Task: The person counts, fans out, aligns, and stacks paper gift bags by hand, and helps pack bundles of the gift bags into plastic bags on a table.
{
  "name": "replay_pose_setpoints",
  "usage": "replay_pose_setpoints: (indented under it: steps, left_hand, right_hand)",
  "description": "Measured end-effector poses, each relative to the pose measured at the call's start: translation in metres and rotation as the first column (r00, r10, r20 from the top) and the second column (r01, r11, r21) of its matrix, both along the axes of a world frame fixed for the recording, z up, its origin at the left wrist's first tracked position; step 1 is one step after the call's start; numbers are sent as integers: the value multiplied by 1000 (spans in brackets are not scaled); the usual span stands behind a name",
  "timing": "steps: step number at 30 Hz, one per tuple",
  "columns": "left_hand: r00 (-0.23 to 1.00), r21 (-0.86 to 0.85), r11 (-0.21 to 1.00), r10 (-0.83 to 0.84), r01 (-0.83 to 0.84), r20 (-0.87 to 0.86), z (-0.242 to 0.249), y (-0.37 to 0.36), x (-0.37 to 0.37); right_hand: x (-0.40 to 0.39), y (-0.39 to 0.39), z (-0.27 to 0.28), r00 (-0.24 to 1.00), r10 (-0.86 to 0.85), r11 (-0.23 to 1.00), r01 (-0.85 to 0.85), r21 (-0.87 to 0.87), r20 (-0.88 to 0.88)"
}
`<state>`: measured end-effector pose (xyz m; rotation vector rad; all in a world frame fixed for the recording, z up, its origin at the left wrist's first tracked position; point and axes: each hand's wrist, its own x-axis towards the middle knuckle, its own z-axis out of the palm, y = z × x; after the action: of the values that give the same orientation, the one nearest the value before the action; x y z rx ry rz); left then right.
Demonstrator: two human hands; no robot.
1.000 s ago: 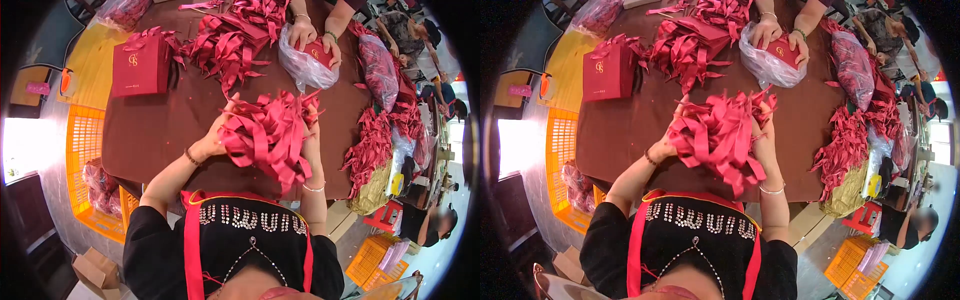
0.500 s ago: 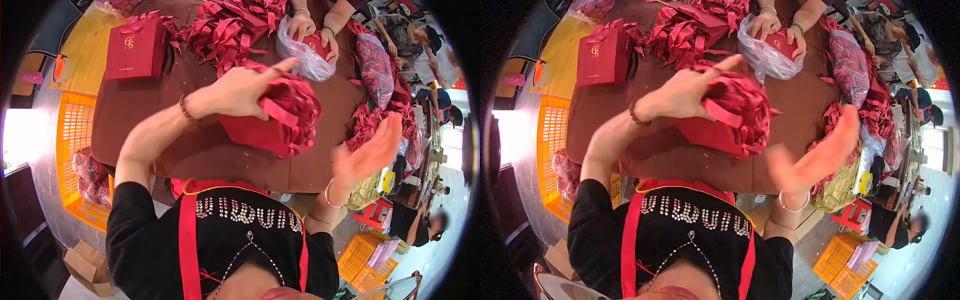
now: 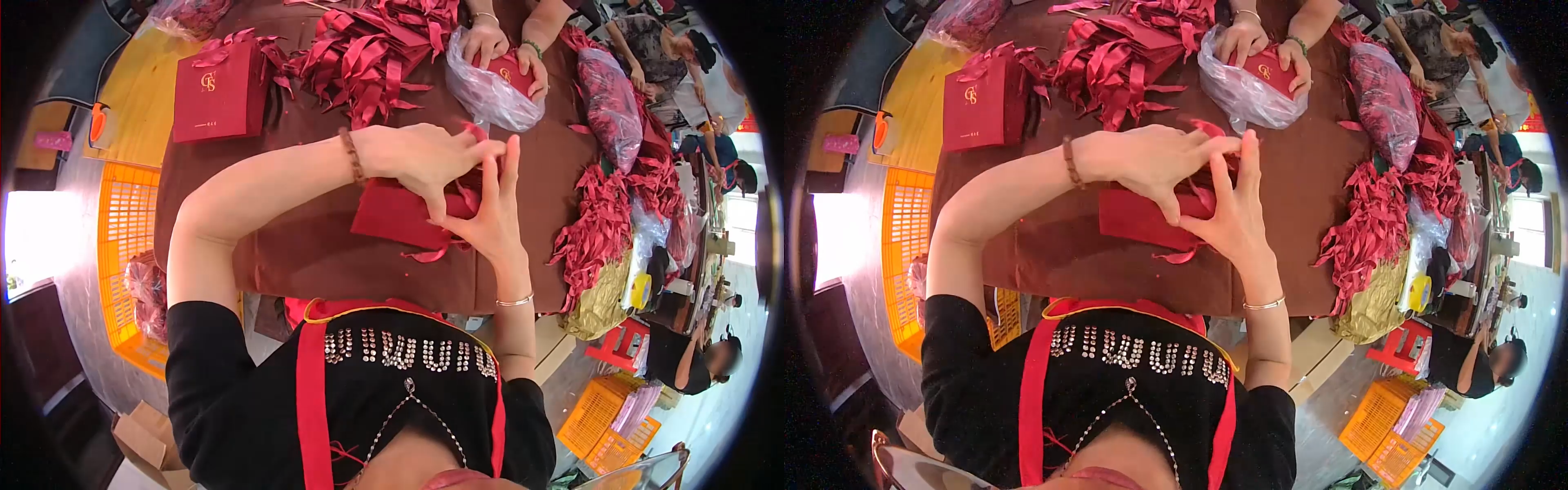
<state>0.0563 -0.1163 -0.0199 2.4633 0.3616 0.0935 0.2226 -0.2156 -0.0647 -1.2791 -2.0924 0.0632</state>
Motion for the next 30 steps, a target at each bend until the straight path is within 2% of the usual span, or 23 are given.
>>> replay_pose_setpoints:
  steps: [1,2,4,5,6,8,11,12,14,15,16,17,18,19,21,22,24,26,27,28,29,30]
  left_hand:
    - [996,-76,997,14,-20,-83,15,1,-4]
    - [996,-81,996,15,-22,-88,9,4,-8]
    - [975,-342,936,-5,83,224,-6,15,-22]
    - [982,-550,832,37,72,185,-7,20,-32]
    - [967,-742,666,139,70,216,-14,23,-43]
    - [921,-877,457,259,150,292,-36,27,-66]
    - [835,-840,486,338,240,435,-86,9,-92]
    - [817,-845,474,366,249,446,-89,-2,-96]
    - [821,-758,628,332,175,465,-94,-19,-101]
    - [817,-647,759,331,67,472,-90,-28,-99]
    - [816,-651,756,335,67,472,-91,-37,-95]
    - [804,-473,871,373,-131,463,-95,-44,-89]
    - [786,-255,911,409,-324,463,-99,-49,-81]
    - [677,-473,811,563,-344,474,-108,-53,-69]
    - [655,-516,773,610,-369,445,-109,-51,-60]
    - [633,-562,728,657,-391,410,-108,-51,-56]
    - [606,-505,752,650,-425,458,-106,-54,-52]
    - [579,-514,671,733,-534,356,-107,-61,-48]
    - [570,-409,702,712,-583,409,-110,-62,-48]
    - [583,-408,713,702,-571,410,-110,-62,-47]
    - [550,-469,679,733,-564,400,-111,-63,-46]
    - [518,-530,643,763,-553,386,-111,-65,-45]
  right_hand:
    - [0,1,-2,994,43,999,-43,3,-96]
    - [1,0,-3,994,44,999,-44,-1,-101]
    - [2,-2,2,999,-34,995,36,-92,29]
    - [-3,-5,14,981,-82,973,117,-199,175]
    - [-4,-6,16,982,-80,974,113,-198,170]
    - [-5,-7,18,972,-53,977,99,-191,230]
    - [-7,-10,15,979,-74,974,112,-198,192]
    - [-6,-9,14,978,-80,972,119,-202,192]
    - [-6,-8,14,979,-70,974,108,-198,190]
    - [-6,-9,14,980,-64,976,101,-193,189]
    - [-8,-9,14,980,-61,975,99,-198,191]
    - [-9,-8,15,982,-67,977,100,-187,179]
    - [-10,-7,16,983,-72,980,101,-171,167]
    - [-9,-7,15,983,-69,980,98,-171,169]
    - [-4,-10,6,998,-33,985,23,-173,-52]
    - [-1,-13,3,998,-43,984,33,-174,-49]
    - [6,-21,-5,974,0,994,-25,-105,-227]
    - [8,-27,-11,970,-18,996,-4,-90,-243]
    - [8,-29,-12,957,-23,997,1,-75,-291]
    - [9,-32,-13,941,-30,998,10,-58,-338]
    - [12,-39,-7,975,-60,996,46,-71,-214]
    - [18,-47,-8,974,-83,995,69,-74,-212]
